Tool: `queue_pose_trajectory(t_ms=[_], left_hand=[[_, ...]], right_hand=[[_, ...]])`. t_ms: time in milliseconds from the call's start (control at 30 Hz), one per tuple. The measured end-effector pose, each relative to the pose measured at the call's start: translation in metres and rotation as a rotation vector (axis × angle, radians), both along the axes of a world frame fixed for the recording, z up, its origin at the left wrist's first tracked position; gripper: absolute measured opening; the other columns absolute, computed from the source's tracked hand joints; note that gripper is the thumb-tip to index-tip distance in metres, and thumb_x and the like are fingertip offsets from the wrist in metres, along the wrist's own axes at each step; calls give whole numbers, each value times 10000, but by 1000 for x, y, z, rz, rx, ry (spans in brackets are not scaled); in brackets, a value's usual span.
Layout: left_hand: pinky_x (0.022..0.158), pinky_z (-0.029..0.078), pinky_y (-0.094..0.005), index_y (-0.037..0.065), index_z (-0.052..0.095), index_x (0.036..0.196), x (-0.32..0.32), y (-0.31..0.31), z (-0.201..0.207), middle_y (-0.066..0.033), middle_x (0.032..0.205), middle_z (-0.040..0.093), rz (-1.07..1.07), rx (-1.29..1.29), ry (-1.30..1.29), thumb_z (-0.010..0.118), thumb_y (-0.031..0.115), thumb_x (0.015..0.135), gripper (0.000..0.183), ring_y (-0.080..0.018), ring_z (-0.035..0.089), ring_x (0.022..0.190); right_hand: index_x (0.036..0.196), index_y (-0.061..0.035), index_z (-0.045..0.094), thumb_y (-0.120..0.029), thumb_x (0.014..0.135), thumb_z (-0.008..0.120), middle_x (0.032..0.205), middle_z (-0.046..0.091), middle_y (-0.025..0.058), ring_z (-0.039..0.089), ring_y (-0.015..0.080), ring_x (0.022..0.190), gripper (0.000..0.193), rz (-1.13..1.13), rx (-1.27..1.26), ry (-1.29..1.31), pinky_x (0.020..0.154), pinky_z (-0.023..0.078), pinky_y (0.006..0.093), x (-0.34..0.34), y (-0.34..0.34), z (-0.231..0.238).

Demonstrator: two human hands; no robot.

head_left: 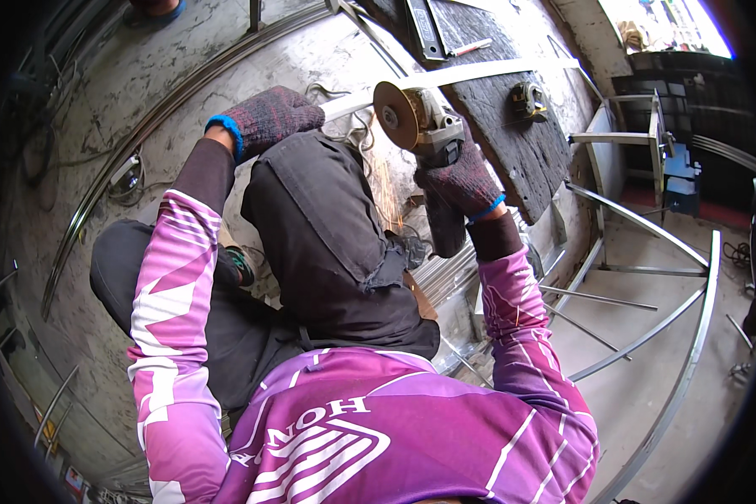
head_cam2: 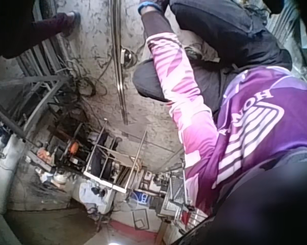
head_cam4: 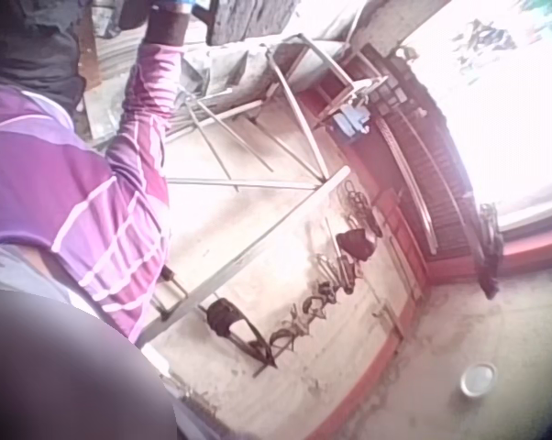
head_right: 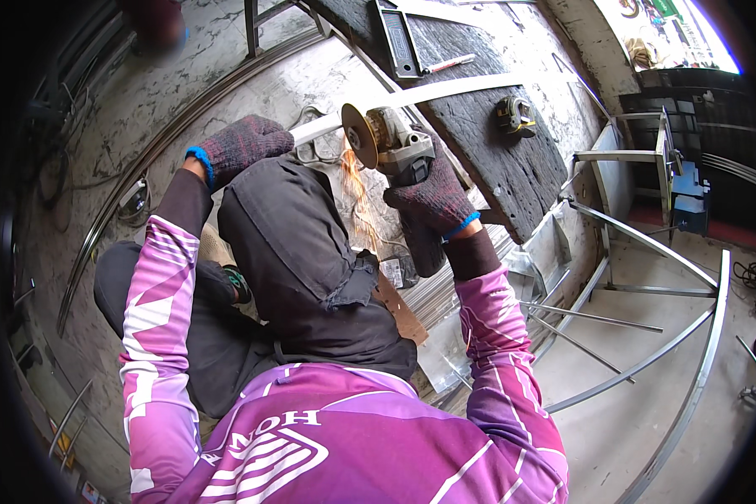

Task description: The person cuts and marks metal strips using an angle grinder, a tape measure, a square, and a pen.

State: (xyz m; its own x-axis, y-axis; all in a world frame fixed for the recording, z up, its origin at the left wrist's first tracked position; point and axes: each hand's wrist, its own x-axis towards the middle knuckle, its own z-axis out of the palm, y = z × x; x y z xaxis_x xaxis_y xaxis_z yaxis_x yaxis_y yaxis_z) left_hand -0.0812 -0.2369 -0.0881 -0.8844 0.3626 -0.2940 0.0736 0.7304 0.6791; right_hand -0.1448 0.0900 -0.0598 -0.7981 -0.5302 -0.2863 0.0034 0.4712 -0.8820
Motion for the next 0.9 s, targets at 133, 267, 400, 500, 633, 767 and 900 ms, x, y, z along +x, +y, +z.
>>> queue_pose_trajectory(t_ms=[133,267,400,500,633,767,900], left_hand=[[831,566,-429,116,685,1153,0,3,3,-172,1059,707,19,-7,-21,567,189,947,249,-363,703,963],[825,568,-431,117,689,1148,0,2,-1,-176,1054,706,13,2,3,568,198,951,245,-364,706,953],[818,569,-432,125,694,1146,1,-1,-10,-175,1056,707,-26,0,86,570,196,951,242,-361,707,944],[828,565,-426,129,700,1149,-1,0,-9,-172,1064,710,8,2,11,554,220,972,247,-355,705,956],[848,558,-422,127,703,1155,0,0,-7,-168,1073,713,59,21,-38,531,248,999,262,-348,702,972],[860,553,-423,123,700,1160,-1,0,-7,-169,1081,713,61,41,-50,519,261,1010,273,-345,700,987],[846,553,-427,121,696,1159,0,2,-6,-173,1078,708,74,48,-69,528,247,996,265,-351,701,984]], right_hand=[[1378,-55,474,-109,639,836,1106,690,96,651,178,949,825,-31,22,77,855,557,349,3,1,0],[1457,-38,343,14,597,851,1203,600,105,604,203,1080,1001,-26,56,-20,947,527,344,-1,-2,4],[1463,-40,341,12,598,863,1217,601,110,604,203,1098,1012,-23,14,-60,945,533,351,-2,0,-3],[1383,-62,475,-101,652,843,1128,697,99,663,190,996,819,-27,-14,56,873,556,360,1,1,-3],[1391,-65,472,-99,645,847,1154,690,101,659,193,1017,836,-26,47,94,877,557,366,3,0,-2],[1401,-50,461,-114,624,863,1170,687,121,657,199,1037,878,-51,-18,28,895,557,369,2,0,-3],[1414,-41,443,-125,614,872,1178,682,122,657,204,1042,912,-44,67,9,910,555,366,2,-1,4]])
